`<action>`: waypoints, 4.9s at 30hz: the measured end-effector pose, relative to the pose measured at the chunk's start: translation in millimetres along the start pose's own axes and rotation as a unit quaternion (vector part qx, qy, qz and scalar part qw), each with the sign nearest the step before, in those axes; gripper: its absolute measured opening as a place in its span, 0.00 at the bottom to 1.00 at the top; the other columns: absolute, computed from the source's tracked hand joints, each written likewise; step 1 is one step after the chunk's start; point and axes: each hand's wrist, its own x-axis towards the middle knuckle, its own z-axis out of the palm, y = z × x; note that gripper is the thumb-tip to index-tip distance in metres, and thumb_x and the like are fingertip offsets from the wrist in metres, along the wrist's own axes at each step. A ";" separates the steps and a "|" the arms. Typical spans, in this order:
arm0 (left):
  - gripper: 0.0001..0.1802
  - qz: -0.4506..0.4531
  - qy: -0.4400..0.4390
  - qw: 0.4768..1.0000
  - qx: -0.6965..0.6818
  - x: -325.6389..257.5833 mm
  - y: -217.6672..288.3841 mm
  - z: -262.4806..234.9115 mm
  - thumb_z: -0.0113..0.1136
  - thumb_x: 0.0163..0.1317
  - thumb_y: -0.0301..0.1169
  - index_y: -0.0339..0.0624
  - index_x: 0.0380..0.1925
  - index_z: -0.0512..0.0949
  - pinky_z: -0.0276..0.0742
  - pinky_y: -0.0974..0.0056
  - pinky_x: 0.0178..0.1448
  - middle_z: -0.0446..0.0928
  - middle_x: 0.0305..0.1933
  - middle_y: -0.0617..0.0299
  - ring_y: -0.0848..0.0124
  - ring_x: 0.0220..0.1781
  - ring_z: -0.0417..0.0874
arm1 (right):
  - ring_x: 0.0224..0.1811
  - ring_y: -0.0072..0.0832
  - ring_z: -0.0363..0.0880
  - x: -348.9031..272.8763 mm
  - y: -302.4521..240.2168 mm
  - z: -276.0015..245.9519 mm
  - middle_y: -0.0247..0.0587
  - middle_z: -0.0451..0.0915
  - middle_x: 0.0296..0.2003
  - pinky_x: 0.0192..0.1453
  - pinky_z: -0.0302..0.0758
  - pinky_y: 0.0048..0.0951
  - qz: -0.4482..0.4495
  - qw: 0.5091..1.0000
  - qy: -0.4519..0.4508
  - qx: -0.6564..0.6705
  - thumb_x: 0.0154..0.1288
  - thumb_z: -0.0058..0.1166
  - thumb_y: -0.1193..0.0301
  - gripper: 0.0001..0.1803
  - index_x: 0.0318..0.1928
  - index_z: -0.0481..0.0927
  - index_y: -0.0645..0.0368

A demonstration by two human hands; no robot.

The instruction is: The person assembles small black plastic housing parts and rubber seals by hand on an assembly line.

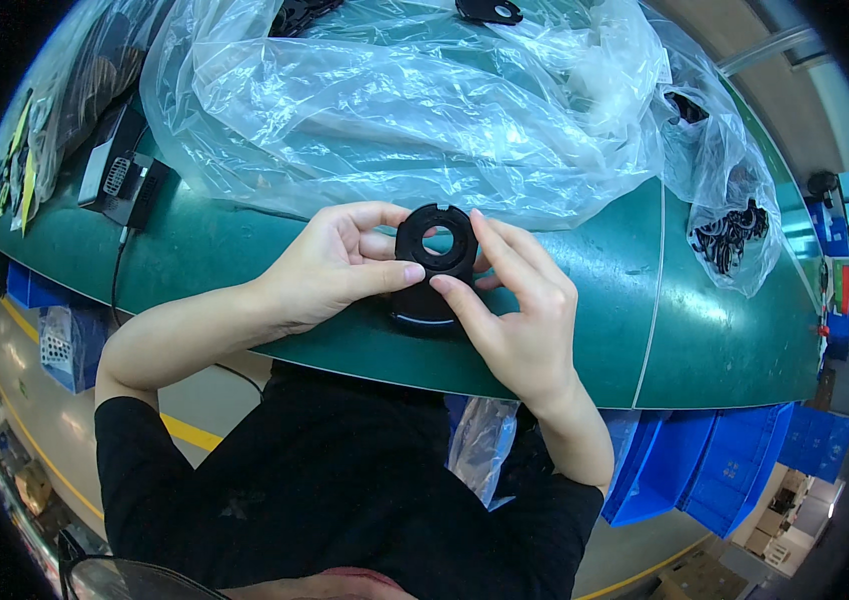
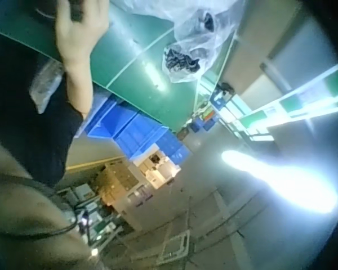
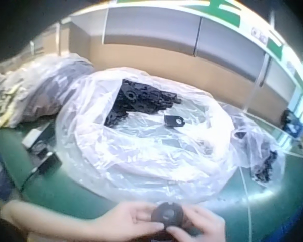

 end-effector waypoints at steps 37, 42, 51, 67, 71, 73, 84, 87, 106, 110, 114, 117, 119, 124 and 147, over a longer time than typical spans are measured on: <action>0.18 0.074 0.011 0.994 0.076 -8.8 -0.7 5.3 0.60 0.55 0.20 0.28 0.47 0.73 0.75 0.71 0.49 0.78 0.43 0.56 0.75 0.44 0.78 | 0.36 0.22 0.79 -9.3 -6.7 5.2 0.43 0.80 0.33 0.39 0.76 0.19 0.077 0.968 0.019 0.236 0.53 0.58 0.85 0.30 0.56 0.62 0.67; 0.17 0.056 0.013 0.995 0.083 -6.0 2.6 1.9 0.60 0.54 0.20 0.28 0.46 0.73 0.74 0.70 0.51 0.77 0.42 0.58 0.75 0.44 0.78 | 0.36 0.21 0.79 -5.9 -6.3 -3.6 0.43 0.81 0.34 0.39 0.74 0.18 0.174 0.941 -0.030 0.288 0.56 0.56 0.84 0.26 0.56 0.64 0.67; 0.25 0.087 -0.036 0.994 0.063 -11.0 -0.4 8.2 0.58 0.55 0.19 0.33 0.55 0.66 0.72 0.70 0.55 0.71 0.52 0.58 0.73 0.54 0.73 | 0.35 0.21 0.78 -13.8 -0.3 3.0 0.45 0.80 0.35 0.39 0.74 0.18 0.092 0.960 0.068 0.254 0.53 0.58 0.84 0.06 0.34 0.79 0.69; 0.09 0.161 0.048 0.956 0.241 -9.0 1.0 3.3 0.59 0.57 0.26 0.31 0.35 0.80 0.72 0.74 0.40 0.79 0.32 0.61 0.79 0.35 0.77 | 0.39 0.23 0.79 -13.0 -11.8 10.7 0.44 0.80 0.36 0.43 0.76 0.20 0.141 0.956 0.010 0.258 0.54 0.58 0.84 0.15 0.43 0.74 0.71; 0.08 0.176 0.068 0.961 0.202 -10.1 -2.3 6.8 0.59 0.56 0.25 0.31 0.33 0.81 0.70 0.75 0.36 0.79 0.29 0.59 0.79 0.32 0.76 | 0.39 0.23 0.79 -13.0 -12.2 10.0 0.44 0.79 0.36 0.43 0.75 0.20 0.139 0.953 -0.001 0.268 0.54 0.58 0.83 0.15 0.44 0.73 0.70; 0.08 0.171 0.076 0.966 0.178 -10.2 -4.3 7.4 0.60 0.55 0.25 0.31 0.33 0.81 0.70 0.74 0.35 0.79 0.29 0.59 0.79 0.31 0.76 | 0.39 0.22 0.79 -10.5 -13.2 10.6 0.43 0.79 0.35 0.43 0.75 0.19 0.178 0.930 -0.009 0.323 0.55 0.58 0.82 0.15 0.44 0.73 0.70; 0.08 0.147 0.053 0.973 0.167 -11.7 -4.4 9.3 0.57 0.57 0.25 0.31 0.34 0.81 0.71 0.74 0.36 0.79 0.29 0.59 0.78 0.31 0.77 | 0.38 0.20 0.78 -11.0 -7.9 9.5 0.42 0.79 0.34 0.43 0.74 0.18 0.178 0.922 -0.027 0.343 0.57 0.57 0.81 0.15 0.45 0.72 0.69; 0.09 0.094 0.060 0.989 0.101 -7.9 -6.3 8.7 0.57 0.59 0.26 0.33 0.36 0.81 0.72 0.74 0.38 0.79 0.32 0.59 0.78 0.33 0.77 | 0.38 0.20 0.78 -8.9 -9.2 8.8 0.42 0.79 0.34 0.43 0.74 0.18 0.177 0.917 -0.009 0.358 0.57 0.56 0.81 0.13 0.44 0.73 0.70; 0.16 -0.032 -0.014 0.999 0.040 -6.9 5.2 6.7 0.58 0.60 0.32 0.36 0.46 0.77 0.78 0.75 0.38 0.81 0.37 0.63 0.80 0.36 0.79 | 0.37 0.19 0.76 -9.9 5.7 2.8 0.41 0.78 0.35 0.43 0.73 0.18 0.151 0.922 0.063 0.351 0.57 0.56 0.82 0.16 0.46 0.72 0.69; 0.16 -0.010 -0.009 1.000 0.024 -6.3 4.6 6.0 0.58 0.60 0.33 0.37 0.46 0.77 0.79 0.75 0.37 0.80 0.37 0.63 0.79 0.36 0.80 | 0.37 0.21 0.77 -5.9 3.5 -2.0 0.43 0.78 0.39 0.44 0.74 0.19 0.162 0.917 0.035 0.362 0.55 0.57 0.83 0.20 0.49 0.70 0.69; 0.16 -0.002 -0.005 1.000 0.027 -6.7 3.2 4.8 0.58 0.60 0.33 0.37 0.47 0.77 0.79 0.74 0.38 0.80 0.39 0.61 0.78 0.36 0.80 | 0.38 0.21 0.76 -1.4 -6.5 -3.4 0.42 0.76 0.39 0.45 0.75 0.20 0.222 0.893 -0.025 0.390 0.53 0.59 0.84 0.22 0.50 0.70 0.69; 0.17 -0.027 -0.007 0.999 0.015 -5.2 1.2 4.3 0.58 0.60 0.33 0.37 0.47 0.76 0.80 0.74 0.38 0.80 0.39 0.60 0.77 0.36 0.80 | 0.39 0.21 0.76 -1.3 -2.4 -3.5 0.41 0.75 0.37 0.44 0.75 0.20 0.200 0.917 0.017 0.346 0.52 0.59 0.84 0.22 0.49 0.70 0.69; 0.17 -0.031 -0.010 0.999 0.008 -5.9 2.8 6.5 0.58 0.60 0.32 0.37 0.48 0.76 0.80 0.74 0.38 0.80 0.40 0.59 0.77 0.36 0.81 | 0.39 0.21 0.75 -2.7 0.0 -2.2 0.40 0.75 0.36 0.44 0.75 0.20 0.161 0.941 0.061 0.293 0.52 0.59 0.83 0.22 0.49 0.70 0.69; 0.16 -0.018 -0.014 1.000 0.013 -4.7 -0.7 3.3 0.58 0.60 0.31 0.37 0.47 0.76 0.80 0.73 0.39 0.80 0.40 0.59 0.77 0.36 0.81 | 0.39 0.20 0.75 -4.2 2.3 -1.9 0.38 0.75 0.37 0.46 0.75 0.21 0.185 0.914 0.012 0.360 0.53 0.60 0.82 0.20 0.48 0.72 0.68; 0.12 0.041 0.000 0.996 0.076 -9.0 3.0 5.4 0.54 0.63 0.32 0.35 0.39 0.80 0.78 0.73 0.36 0.81 0.35 0.61 0.78 0.35 0.79 | 0.41 0.23 0.77 -15.8 1.8 -7.8 0.46 0.79 0.40 0.47 0.73 0.20 0.163 0.926 -0.047 0.337 0.61 0.51 0.81 0.15 0.49 0.74 0.72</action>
